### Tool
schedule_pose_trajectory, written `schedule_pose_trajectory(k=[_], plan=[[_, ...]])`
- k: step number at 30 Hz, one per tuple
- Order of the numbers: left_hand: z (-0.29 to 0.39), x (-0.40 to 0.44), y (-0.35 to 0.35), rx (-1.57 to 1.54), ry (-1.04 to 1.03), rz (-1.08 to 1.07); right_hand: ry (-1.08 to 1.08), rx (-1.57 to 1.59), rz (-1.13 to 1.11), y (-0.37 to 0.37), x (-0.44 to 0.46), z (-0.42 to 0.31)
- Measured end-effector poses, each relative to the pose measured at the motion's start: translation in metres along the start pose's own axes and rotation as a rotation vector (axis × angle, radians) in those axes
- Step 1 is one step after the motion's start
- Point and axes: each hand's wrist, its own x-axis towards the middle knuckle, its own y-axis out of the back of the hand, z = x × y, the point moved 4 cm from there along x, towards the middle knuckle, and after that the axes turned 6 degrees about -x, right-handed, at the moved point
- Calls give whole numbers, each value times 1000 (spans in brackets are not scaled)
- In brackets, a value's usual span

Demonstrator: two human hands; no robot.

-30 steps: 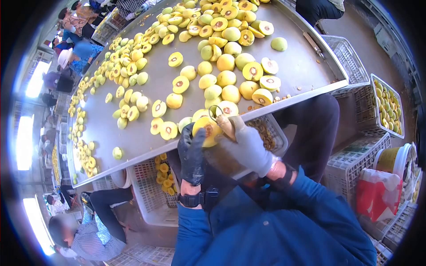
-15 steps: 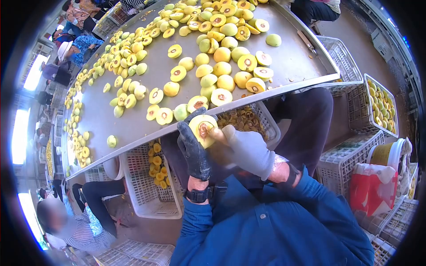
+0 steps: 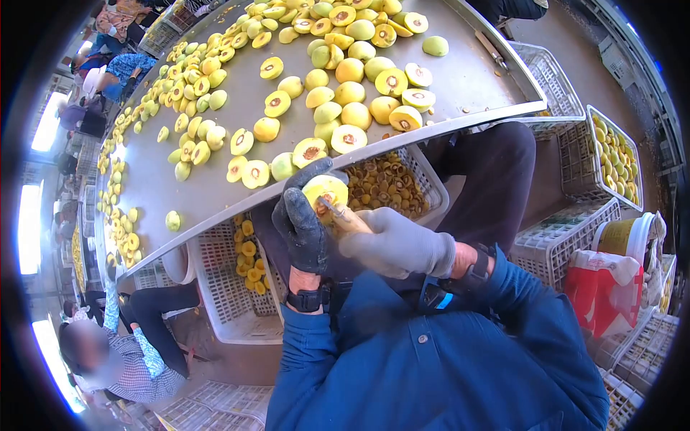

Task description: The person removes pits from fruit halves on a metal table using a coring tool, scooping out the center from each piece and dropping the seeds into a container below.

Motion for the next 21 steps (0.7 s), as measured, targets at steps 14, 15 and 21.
schedule_pose_trajectory(k=[14,15,21], plan=[[-6,16,5,65,-2,-161,388,-49,-3,2,29,22],[-6,17,3,102,5,-208,593,-231,137,4,30,21],[-11,15,-4,-94,161,-209,-4,219,-297,3,14,23]])
